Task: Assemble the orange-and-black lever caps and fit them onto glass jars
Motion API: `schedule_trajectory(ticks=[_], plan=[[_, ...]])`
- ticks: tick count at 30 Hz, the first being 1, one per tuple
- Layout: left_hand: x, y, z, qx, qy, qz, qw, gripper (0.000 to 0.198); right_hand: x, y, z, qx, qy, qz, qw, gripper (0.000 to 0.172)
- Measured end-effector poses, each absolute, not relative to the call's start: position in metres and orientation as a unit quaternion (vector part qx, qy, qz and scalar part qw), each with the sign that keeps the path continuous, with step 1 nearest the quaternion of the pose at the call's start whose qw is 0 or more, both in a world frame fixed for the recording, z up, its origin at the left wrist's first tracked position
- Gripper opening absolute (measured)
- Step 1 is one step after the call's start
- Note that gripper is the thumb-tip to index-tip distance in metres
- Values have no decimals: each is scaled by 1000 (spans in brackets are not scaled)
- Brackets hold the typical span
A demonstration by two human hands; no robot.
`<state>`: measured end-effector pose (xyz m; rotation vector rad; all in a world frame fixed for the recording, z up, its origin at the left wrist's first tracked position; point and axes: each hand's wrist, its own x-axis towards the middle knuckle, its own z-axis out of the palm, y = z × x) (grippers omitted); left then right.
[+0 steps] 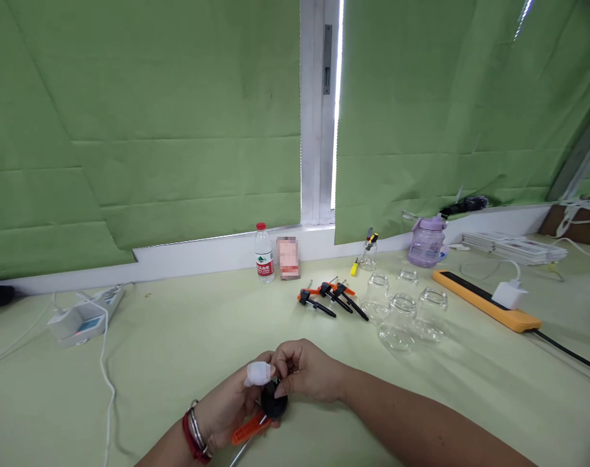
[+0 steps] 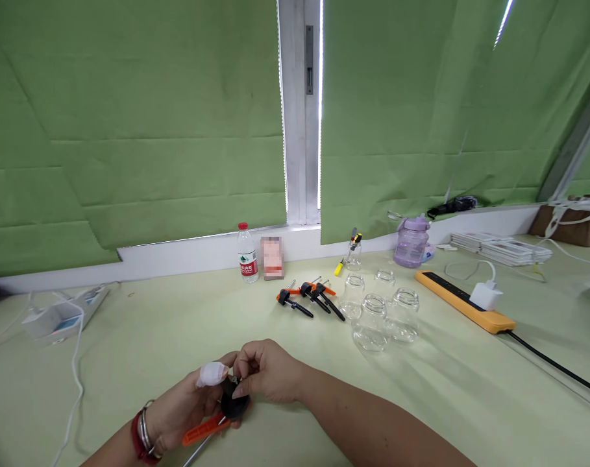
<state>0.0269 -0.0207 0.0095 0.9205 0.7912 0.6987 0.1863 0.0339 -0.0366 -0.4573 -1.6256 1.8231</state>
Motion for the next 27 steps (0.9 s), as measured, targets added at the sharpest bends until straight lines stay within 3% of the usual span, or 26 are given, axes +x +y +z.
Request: schedule_trajectory(ticks=[27], plan=[[27,-20,11,418,353,321,773,25,186,33,-36,-192,-614,697,317,34]])
